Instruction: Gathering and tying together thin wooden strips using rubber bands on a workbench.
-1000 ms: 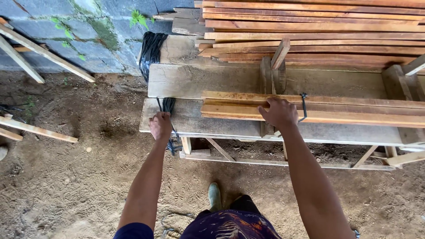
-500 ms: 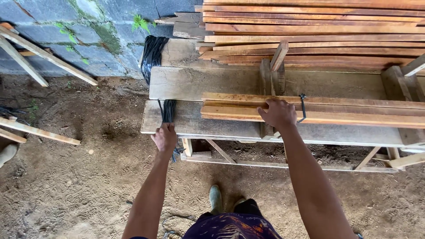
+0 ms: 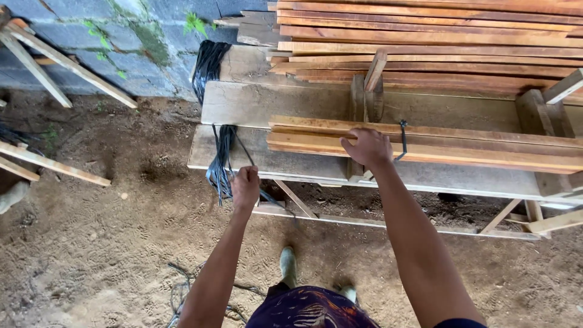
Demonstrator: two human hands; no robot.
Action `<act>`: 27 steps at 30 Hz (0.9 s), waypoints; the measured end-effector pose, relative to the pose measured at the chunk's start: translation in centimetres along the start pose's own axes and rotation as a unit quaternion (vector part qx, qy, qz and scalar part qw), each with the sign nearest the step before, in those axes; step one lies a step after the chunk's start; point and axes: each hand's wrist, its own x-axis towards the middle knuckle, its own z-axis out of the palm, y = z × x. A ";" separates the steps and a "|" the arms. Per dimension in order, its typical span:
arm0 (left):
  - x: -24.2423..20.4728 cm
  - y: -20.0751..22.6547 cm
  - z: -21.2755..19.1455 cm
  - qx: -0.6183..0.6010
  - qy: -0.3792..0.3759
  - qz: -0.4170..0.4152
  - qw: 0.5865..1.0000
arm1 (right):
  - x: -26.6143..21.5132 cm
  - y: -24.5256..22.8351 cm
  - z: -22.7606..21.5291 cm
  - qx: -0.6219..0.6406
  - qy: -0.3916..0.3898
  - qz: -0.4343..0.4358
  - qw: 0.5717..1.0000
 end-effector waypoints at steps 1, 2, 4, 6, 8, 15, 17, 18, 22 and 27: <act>-1.5 1.6 0.5 -0.001 0.003 0.000 1.000 | -0.3 0.2 0.7 0.000 0.001 -0.003 1.000; -3.1 3.2 1.0 -0.025 -0.034 0.012 0.999 | -0.6 0.4 1.4 0.013 0.032 -0.014 0.999; -6.6 5.8 2.5 -0.048 -0.078 0.021 0.996 | -3.9 -0.6 1.3 0.025 0.058 -0.020 0.998; -9.6 8.1 4.3 -0.240 -0.071 0.076 0.965 | -8.5 -3.2 -0.4 0.265 -0.028 -0.088 0.960; -13.1 10.3 5.6 -0.298 -0.080 0.075 0.948 | -11.7 -3.9 -1.6 0.345 -0.093 -0.112 0.927; -18.6 11.7 11.1 -0.366 -0.110 0.098 0.919 | -18.9 2.3 0.2 0.470 -0.161 -0.005 0.868; -19.5 12.6 11.1 -0.396 -0.106 0.076 0.909 | -20.2 6.1 -0.4 0.452 -0.136 -0.041 0.881; -20.0 13.1 11.2 -0.426 -0.100 0.054 0.898 | -20.8 8.1 -0.6 0.433 -0.112 -0.080 0.891; -20.3 13.6 12.4 -0.455 -0.092 0.046 0.885 | -23.8 14.2 -4.2 0.429 -0.069 -0.072 0.898; -20.5 15.5 14.6 -0.466 -0.073 0.077 0.879 | -25.5 22.8 -6.0 0.339 0.017 -0.046 0.940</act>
